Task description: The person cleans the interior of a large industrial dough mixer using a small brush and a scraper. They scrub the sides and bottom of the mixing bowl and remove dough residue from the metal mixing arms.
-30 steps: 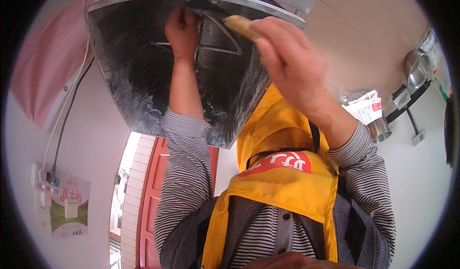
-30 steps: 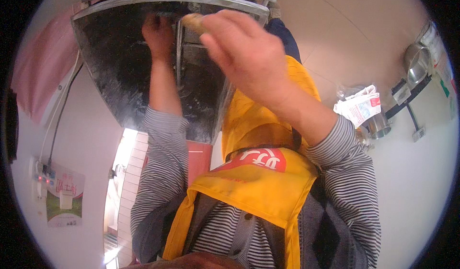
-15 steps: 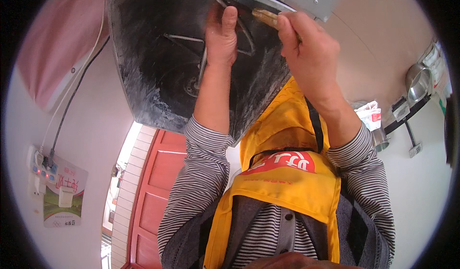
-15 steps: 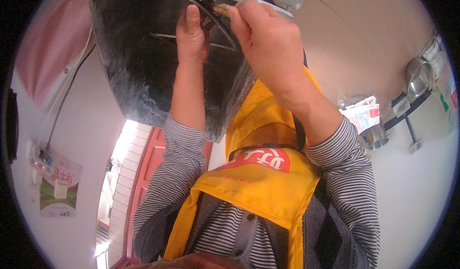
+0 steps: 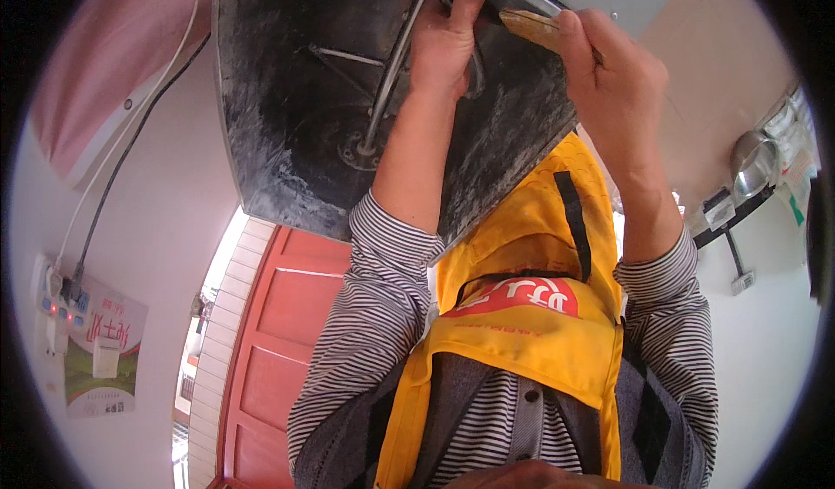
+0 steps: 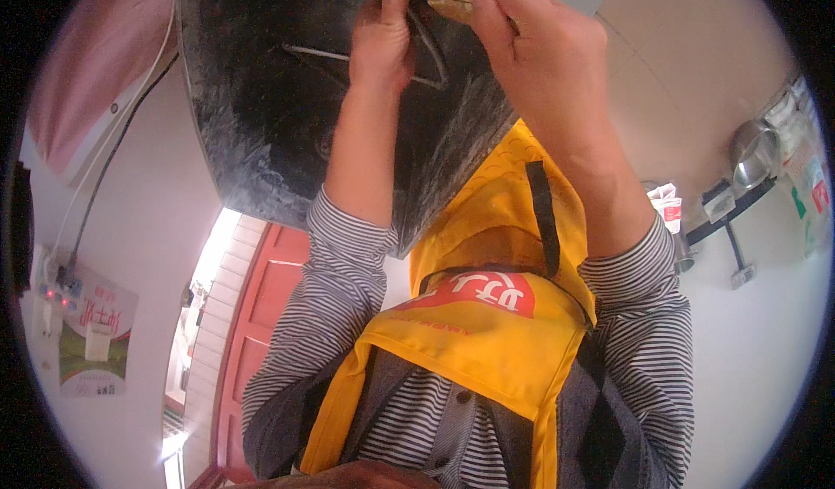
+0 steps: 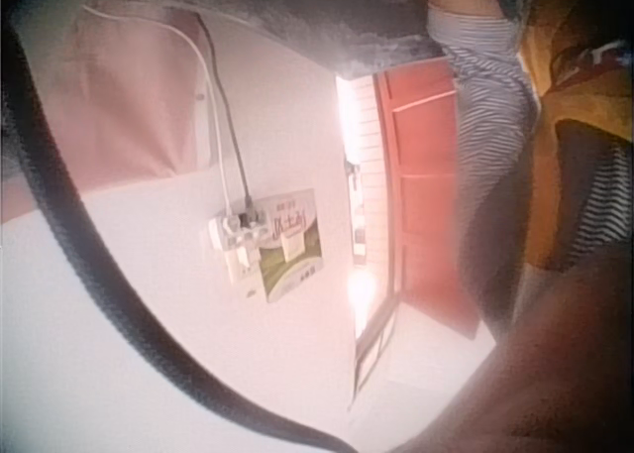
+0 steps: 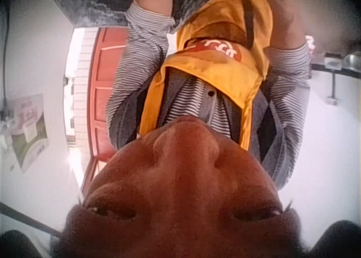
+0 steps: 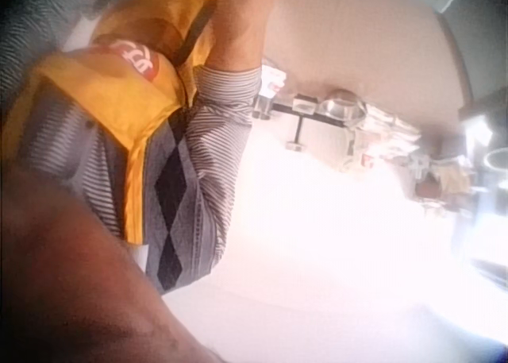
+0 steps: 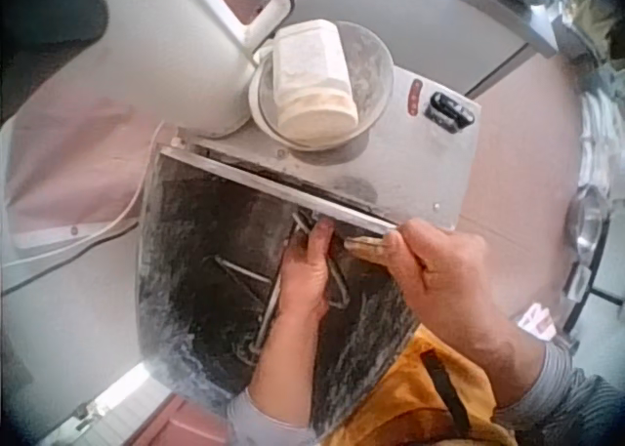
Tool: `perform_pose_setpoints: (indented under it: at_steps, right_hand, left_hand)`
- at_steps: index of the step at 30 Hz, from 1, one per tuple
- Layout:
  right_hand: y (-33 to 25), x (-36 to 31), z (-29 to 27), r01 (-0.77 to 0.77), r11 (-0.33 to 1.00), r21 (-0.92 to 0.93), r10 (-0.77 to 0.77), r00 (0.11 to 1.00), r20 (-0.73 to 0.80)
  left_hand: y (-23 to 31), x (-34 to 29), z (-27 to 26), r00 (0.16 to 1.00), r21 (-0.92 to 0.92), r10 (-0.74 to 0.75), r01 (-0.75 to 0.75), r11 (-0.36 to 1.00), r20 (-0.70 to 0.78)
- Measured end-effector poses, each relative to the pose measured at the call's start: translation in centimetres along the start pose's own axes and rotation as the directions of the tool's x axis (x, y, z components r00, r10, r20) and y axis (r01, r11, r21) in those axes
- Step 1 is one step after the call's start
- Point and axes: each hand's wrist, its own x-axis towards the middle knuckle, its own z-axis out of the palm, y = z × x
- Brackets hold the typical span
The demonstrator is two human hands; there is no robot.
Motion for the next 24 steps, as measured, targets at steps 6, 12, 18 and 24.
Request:
perform_pose_setpoints:
  at_steps: [6, 12, 18, 24]
  right_hand:
    - [-0.1, -0.4, 2.1, 0.088, 0.995, -0.046, -0.090, 0.995, -0.036]
    - [-0.1, -1.0, 0.2, 0.011, 1.000, -0.005, -0.011, 1.000, -0.022]
    - [0.5, -1.8, 0.9, -0.020, 1.000, 0.011, 0.021, 0.996, -0.088]
    - [1.2, -0.7, 0.6, 0.041, 0.999, 0.015, -0.039, 0.995, -0.089]
  left_hand:
    - [-1.4, 0.9, -0.9, 0.989, -0.217, -0.079, 0.105, 0.971, 0.124]
    - [-0.7, -0.2, -1.2, 0.980, -0.191, -0.055, 0.092, 0.977, 0.192]
    - [0.0, 0.0, -1.3, 0.969, -0.169, -0.099, 0.140, 0.976, 0.228]
    - [-1.0, 1.5, -2.8, 0.913, -0.131, -0.325, 0.363, 0.922, 0.245]
